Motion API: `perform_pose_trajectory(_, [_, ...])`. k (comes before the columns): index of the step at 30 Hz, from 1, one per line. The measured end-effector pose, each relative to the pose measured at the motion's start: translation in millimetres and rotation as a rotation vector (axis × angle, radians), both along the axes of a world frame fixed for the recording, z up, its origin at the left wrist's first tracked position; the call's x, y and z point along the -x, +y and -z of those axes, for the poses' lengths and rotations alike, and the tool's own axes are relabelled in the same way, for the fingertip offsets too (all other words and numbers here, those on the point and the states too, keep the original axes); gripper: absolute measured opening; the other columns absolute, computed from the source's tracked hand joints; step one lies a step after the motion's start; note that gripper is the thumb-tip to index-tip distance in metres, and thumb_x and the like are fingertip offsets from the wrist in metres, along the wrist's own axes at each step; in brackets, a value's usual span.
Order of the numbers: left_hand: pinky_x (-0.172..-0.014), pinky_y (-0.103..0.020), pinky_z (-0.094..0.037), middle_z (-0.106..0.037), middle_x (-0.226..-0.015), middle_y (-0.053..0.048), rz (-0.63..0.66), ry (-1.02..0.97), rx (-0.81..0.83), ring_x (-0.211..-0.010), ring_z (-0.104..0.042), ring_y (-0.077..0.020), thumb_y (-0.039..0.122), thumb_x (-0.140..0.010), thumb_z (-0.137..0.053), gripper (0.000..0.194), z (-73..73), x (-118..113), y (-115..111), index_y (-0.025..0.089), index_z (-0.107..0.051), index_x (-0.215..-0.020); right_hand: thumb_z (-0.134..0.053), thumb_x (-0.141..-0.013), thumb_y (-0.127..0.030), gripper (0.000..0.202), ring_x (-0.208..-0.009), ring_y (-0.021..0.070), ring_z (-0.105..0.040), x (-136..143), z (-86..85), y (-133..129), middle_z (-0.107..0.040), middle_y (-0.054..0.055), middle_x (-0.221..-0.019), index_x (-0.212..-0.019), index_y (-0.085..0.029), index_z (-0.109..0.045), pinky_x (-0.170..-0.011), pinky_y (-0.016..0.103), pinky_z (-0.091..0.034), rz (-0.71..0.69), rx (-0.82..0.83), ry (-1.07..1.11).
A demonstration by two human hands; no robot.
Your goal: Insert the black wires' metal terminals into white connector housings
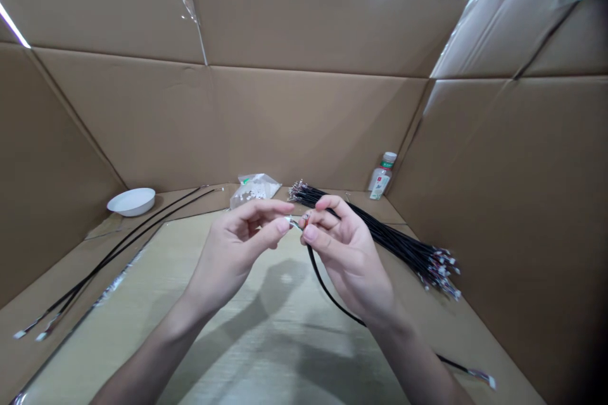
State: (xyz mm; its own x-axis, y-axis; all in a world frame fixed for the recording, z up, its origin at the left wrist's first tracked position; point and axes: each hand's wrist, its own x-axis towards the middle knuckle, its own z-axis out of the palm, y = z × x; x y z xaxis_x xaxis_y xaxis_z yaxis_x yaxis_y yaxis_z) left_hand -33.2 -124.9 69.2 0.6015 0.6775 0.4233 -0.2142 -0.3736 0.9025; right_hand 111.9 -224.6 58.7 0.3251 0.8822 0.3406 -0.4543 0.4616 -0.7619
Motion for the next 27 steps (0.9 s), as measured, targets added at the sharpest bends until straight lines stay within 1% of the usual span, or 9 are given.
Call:
perform_pose_trajectory(2, [-0.067,-0.018,-0.051,-0.062,-0.072,0.004,0.062,-0.026,0.062,-0.068,-0.058,-0.0081,0.033,-0.093,-0.076,0.012,0.9,-1.1,2.2,0.028,-0.075,-0.105,-0.087,-0.083,-0.013,0.033,-0.081,0.0068,-0.068,2.3,1.8,0.3,-0.075,-0.004,-0.090,-0.102,-0.024,-0.062,-0.081,0.017,-0.055,0.071,-0.004,-0.052])
perform_pose_trajectory(4, [-0.065,-0.020,-0.050,-0.061,-0.074,0.004,0.087,-0.059,0.046,-0.066,-0.057,-0.0087,0.030,-0.095,-0.073,0.011,2.9,-2.2,3.7,0.027,-0.071,-0.105,-0.086,-0.085,-0.016,0.033,-0.081,0.0076,-0.068,4.1,3.4,0.6,-0.076,-0.004,-0.090,-0.103,-0.024,-0.060,-0.080,0.018,-0.055,0.123,0.003,-0.079])
perform_pose_trajectory(6, [-0.064,-0.022,-0.049,-0.062,-0.079,0.003,0.022,-0.106,-0.140,-0.067,-0.057,-0.0093,0.024,-0.097,-0.069,0.009,5.3,-2.8,4.0,0.027,-0.070,-0.105,-0.086,-0.085,-0.017,0.033,-0.081,0.0082,-0.068,5.1,4.3,1.1,-0.076,-0.003,-0.090,-0.103,-0.024,-0.059,-0.079,0.019,-0.055,0.148,0.024,-0.068])
perform_pose_trajectory(9, [-0.066,-0.025,-0.046,-0.064,-0.084,0.001,-0.116,-0.166,-0.578,-0.074,-0.057,-0.0107,0.010,-0.095,-0.066,0.020,7.4,-2.8,4.1,0.025,-0.073,-0.107,-0.086,-0.085,-0.017,0.034,-0.082,0.0083,-0.068,5.4,4.2,1.9,-0.076,-0.003,-0.089,-0.103,-0.023,-0.058,-0.079,0.019,-0.054,0.145,0.050,-0.042])
perform_pose_trajectory(11, [-0.066,-0.026,-0.045,-0.064,-0.084,0.000,-0.155,-0.156,-0.722,-0.074,-0.057,-0.0110,0.005,-0.094,-0.064,0.028,7.0,-2.7,4.7,0.025,-0.075,-0.111,-0.086,-0.085,-0.017,0.034,-0.082,0.0086,-0.068,5.4,4.2,1.9,-0.076,-0.003,-0.089,-0.103,-0.023,-0.058,-0.079,0.019,-0.054,0.150,0.047,-0.050])
perform_pose_trajectory(17, [-0.063,-0.026,-0.046,-0.069,-0.085,-0.001,-0.132,-0.127,-0.635,-0.072,-0.059,-0.0113,0.010,-0.095,-0.068,0.026,3.1,-1.1,6.2,0.026,-0.078,-0.113,-0.085,-0.087,-0.016,0.032,-0.090,0.0098,-0.070,6.8,6.8,-0.1,-0.077,-0.004,-0.092,-0.104,-0.025,-0.059,-0.085,0.021,-0.054,0.190,0.023,-0.085])
perform_pose_trajectory(22, [-0.063,-0.025,-0.048,-0.071,-0.086,-0.002,-0.077,-0.082,-0.532,-0.076,-0.062,-0.0119,0.014,-0.096,-0.069,0.019,0.7,1.3,6.0,0.024,-0.080,-0.107,-0.083,-0.088,-0.015,0.031,-0.087,0.0090,-0.071,8.0,6.7,-1.1,-0.078,-0.005,-0.089,-0.104,-0.025,-0.059,-0.084,0.020,-0.054,0.235,-0.007,-0.126])
perform_pose_trajectory(24, [-0.066,-0.024,-0.050,-0.072,-0.090,-0.002,-0.081,-0.076,-0.549,-0.078,-0.063,-0.0117,0.013,-0.096,-0.068,0.021,0.3,1.6,6.4,0.023,-0.078,-0.111,-0.084,-0.087,-0.015,0.031,-0.085,0.0100,-0.071,8.0,6.1,-1.0,-0.078,-0.005,-0.089,-0.104,-0.025,-0.059,-0.082,0.022,-0.055,0.242,0.000,-0.135])
perform_pose_trajectory(27, [-0.067,-0.023,-0.052,-0.070,-0.091,-0.001,-0.102,-0.092,-0.667,-0.077,-0.062,-0.0106,0.009,-0.095,-0.067,0.030,0.4,2.5,7.4,0.023,-0.072,-0.121,-0.085,-0.086,-0.017,0.032,-0.083,0.0121,-0.071,7.8,5.8,-1.1,-0.078,-0.004,-0.089,-0.104,-0.026,-0.059,-0.080,0.024,-0.055,0.260,0.023,-0.148])
